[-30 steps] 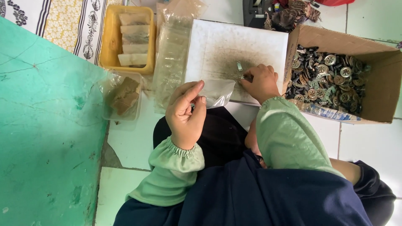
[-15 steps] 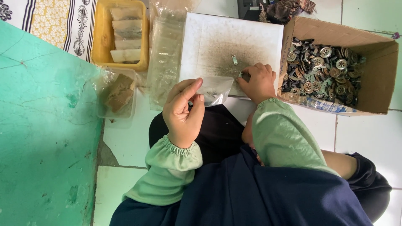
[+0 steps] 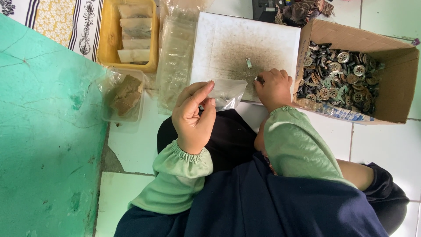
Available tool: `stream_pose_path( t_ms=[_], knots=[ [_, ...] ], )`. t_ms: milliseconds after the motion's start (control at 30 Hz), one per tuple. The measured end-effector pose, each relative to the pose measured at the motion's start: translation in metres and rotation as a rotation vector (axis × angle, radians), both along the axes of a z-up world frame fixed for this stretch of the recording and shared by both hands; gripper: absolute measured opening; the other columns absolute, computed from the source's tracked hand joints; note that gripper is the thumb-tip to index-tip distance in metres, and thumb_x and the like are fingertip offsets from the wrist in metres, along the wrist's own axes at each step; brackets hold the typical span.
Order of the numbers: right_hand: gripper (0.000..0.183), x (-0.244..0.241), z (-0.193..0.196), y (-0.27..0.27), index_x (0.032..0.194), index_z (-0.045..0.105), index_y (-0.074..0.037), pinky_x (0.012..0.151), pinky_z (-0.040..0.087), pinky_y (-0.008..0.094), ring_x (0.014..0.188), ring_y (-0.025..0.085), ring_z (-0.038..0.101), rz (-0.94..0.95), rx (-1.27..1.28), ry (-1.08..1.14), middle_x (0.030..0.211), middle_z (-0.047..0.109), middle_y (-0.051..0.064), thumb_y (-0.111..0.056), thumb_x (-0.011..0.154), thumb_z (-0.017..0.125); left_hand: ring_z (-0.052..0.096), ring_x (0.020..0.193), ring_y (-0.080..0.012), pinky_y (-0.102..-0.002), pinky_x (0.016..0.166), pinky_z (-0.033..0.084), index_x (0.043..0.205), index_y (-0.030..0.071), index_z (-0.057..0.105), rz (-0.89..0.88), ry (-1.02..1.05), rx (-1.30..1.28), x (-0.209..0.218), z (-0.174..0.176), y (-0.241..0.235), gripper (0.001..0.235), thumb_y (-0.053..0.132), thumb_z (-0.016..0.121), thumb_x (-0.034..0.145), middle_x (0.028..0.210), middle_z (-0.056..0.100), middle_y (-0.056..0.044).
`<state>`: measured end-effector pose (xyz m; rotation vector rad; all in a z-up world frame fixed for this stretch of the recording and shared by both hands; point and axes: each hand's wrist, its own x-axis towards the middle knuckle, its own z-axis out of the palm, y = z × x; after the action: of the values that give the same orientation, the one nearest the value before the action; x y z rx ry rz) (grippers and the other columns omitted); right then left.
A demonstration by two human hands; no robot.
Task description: Sorting small metal components from a box and placing them into small plastic pouches on the floor.
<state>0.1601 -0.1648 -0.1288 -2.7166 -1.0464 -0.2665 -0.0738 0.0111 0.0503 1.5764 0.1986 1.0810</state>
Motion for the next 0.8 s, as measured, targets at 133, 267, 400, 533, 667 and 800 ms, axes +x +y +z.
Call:
stream_pose_path(
  t_ms=[133,267,400,533,667,800],
  knots=[
    [0.010,-0.003,0.005,-0.003,0.094,0.078,-0.021,0.091,0.043,0.042,0.093,0.023,0.061,0.038,0.010,-0.043,0.083,0.062,-0.001,-0.028,0.087,0.077,0.062,0.079,-0.0124,-0.026,0.071,0.056,0.126,0.000,0.072,0.007,0.000,-0.011,0.000,-0.003,-0.001,0.039,-0.015,0.067,0.090,0.114,0.067,-0.015],
    [0.008,0.004,0.006,0.004,0.091,0.078,-0.019,0.093,0.043,0.041,0.089,0.022,0.064,0.084,0.017,-0.141,0.079,0.064,-0.001,-0.026,0.091,0.073,0.062,0.079,-0.0122,-0.026,0.071,0.056,0.126,0.001,0.072,0.005,-0.003,-0.020,0.000,-0.006,-0.002,0.040,-0.015,0.067,0.090,0.114,0.067,-0.015],
    [0.010,0.022,0.008,0.022,0.099,0.076,-0.020,0.092,0.042,0.041,0.093,0.022,0.065,0.023,0.085,0.006,0.084,0.065,-0.002,-0.026,0.096,0.068,0.061,0.078,-0.0117,-0.026,0.069,0.055,0.125,0.001,0.073,0.012,-0.006,-0.030,0.000,-0.005,-0.003,0.040,-0.015,0.068,0.089,0.114,0.068,-0.014],
    [0.014,0.037,0.002,0.042,0.104,0.078,-0.020,0.088,0.046,0.043,0.095,0.025,0.064,0.002,0.106,0.144,0.089,0.066,0.001,-0.026,0.099,0.067,0.060,0.077,-0.0114,-0.026,0.070,0.055,0.125,0.000,0.072,0.009,-0.001,-0.028,0.000,-0.002,0.000,0.038,-0.014,0.067,0.090,0.113,0.067,-0.014],
    [0.023,0.043,0.017,0.052,0.121,0.075,-0.022,0.093,0.045,0.047,0.105,0.027,0.059,0.037,-0.002,0.170,0.098,0.062,0.002,-0.027,0.099,0.068,0.060,0.078,-0.0117,-0.026,0.071,0.055,0.126,0.000,0.072,0.019,0.004,-0.017,0.001,-0.002,0.003,0.038,-0.014,0.067,0.091,0.114,0.067,-0.014],
    [0.029,0.040,0.032,0.058,0.128,0.070,-0.025,0.096,0.042,0.049,0.111,0.028,0.053,0.040,-0.115,0.228,0.105,0.056,0.003,-0.031,0.100,0.067,0.060,0.080,-0.0110,-0.025,0.072,0.055,0.126,0.000,0.072,0.015,0.007,-0.009,0.003,-0.006,0.003,0.037,-0.013,0.067,0.092,0.116,0.067,-0.013]
  ],
)
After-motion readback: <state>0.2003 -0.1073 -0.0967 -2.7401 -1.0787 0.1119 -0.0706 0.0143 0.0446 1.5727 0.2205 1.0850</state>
